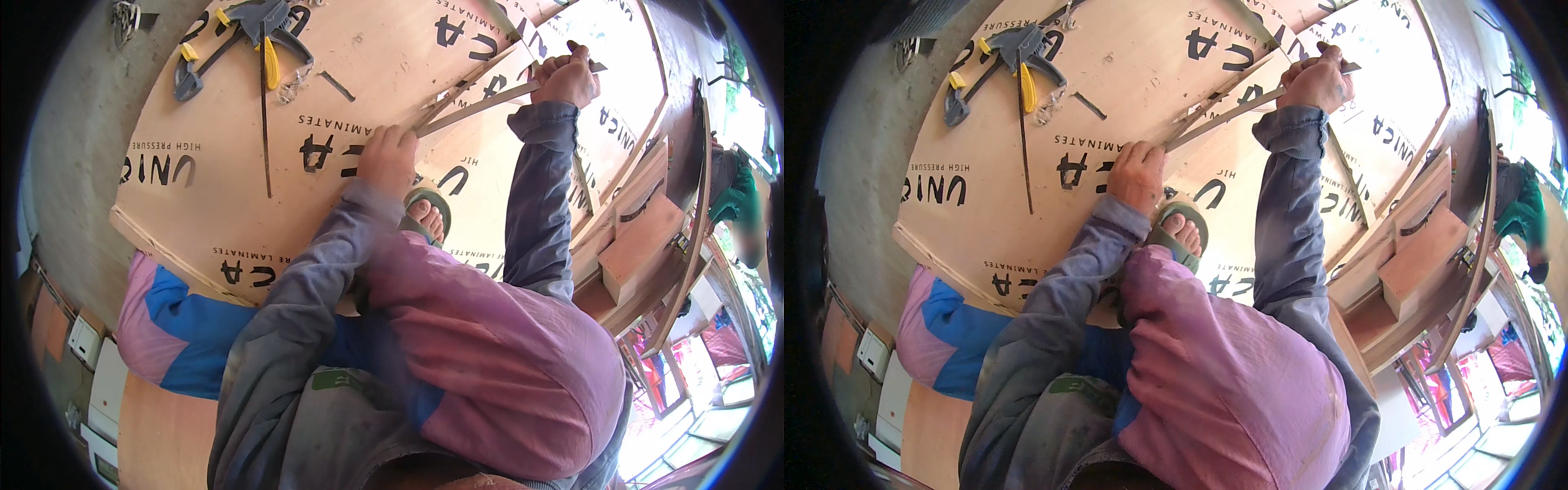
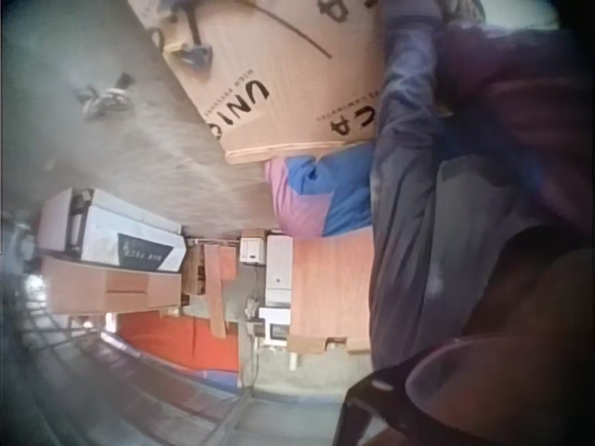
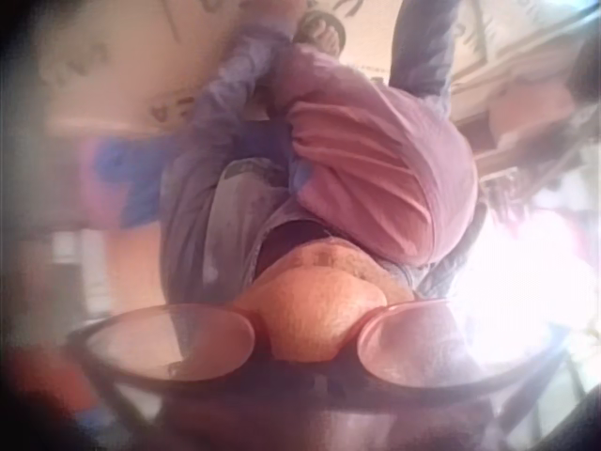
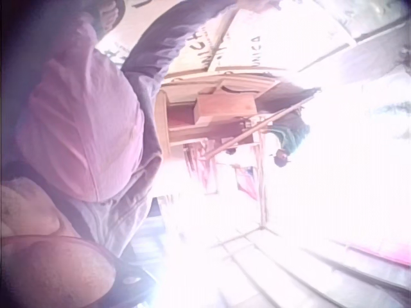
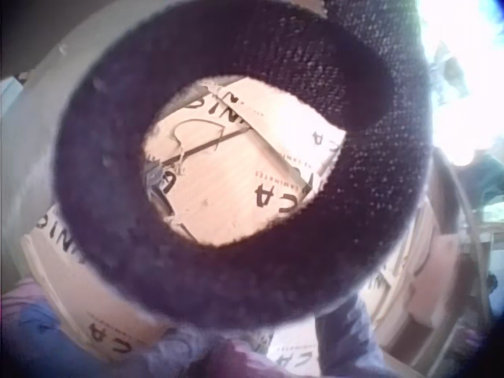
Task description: The person uses a hand saw to cut a large sheet of laminate flooring on the floor. They hold the sheet steady with one hand and saw along a marked line with the other, then separate the cut piece.
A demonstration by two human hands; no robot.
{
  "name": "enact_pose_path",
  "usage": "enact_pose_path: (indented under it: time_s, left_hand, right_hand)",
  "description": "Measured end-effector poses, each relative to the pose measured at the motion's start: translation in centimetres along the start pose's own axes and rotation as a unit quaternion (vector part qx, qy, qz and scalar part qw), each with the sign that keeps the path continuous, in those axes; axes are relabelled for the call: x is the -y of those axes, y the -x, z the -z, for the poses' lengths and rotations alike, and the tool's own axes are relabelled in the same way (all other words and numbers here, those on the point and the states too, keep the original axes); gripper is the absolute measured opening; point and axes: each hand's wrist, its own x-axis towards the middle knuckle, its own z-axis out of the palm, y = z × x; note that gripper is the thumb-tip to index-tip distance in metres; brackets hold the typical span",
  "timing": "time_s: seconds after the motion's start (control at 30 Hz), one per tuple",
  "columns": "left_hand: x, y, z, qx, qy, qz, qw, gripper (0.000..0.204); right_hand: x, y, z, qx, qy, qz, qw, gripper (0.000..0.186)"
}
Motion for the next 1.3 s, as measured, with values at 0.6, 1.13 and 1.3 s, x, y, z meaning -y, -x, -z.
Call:
enact_pose_path:
  time_s: [0.6,1.13,1.3]
  left_hand:
    - [0.5,-2.9,-0.8,-0.015,0.080,-0.001,0.997,0.003]
    - [0.6,-3.7,-0.3,0.009,0.112,0.028,0.993,0.009]
    - [0.3,-3.7,-0.7,0.012,0.093,0.054,0.994,0.010]
  right_hand:
    - [-8.5,-9.8,-0.3,-0.061,0.091,-0.146,0.983,0.017]
    - [-14.5,-14.3,1.2,0.033,0.352,-0.049,0.934,0.021]
    - [-11.7,-12.5,-0.4,0.082,0.546,-0.029,0.833,0.021]
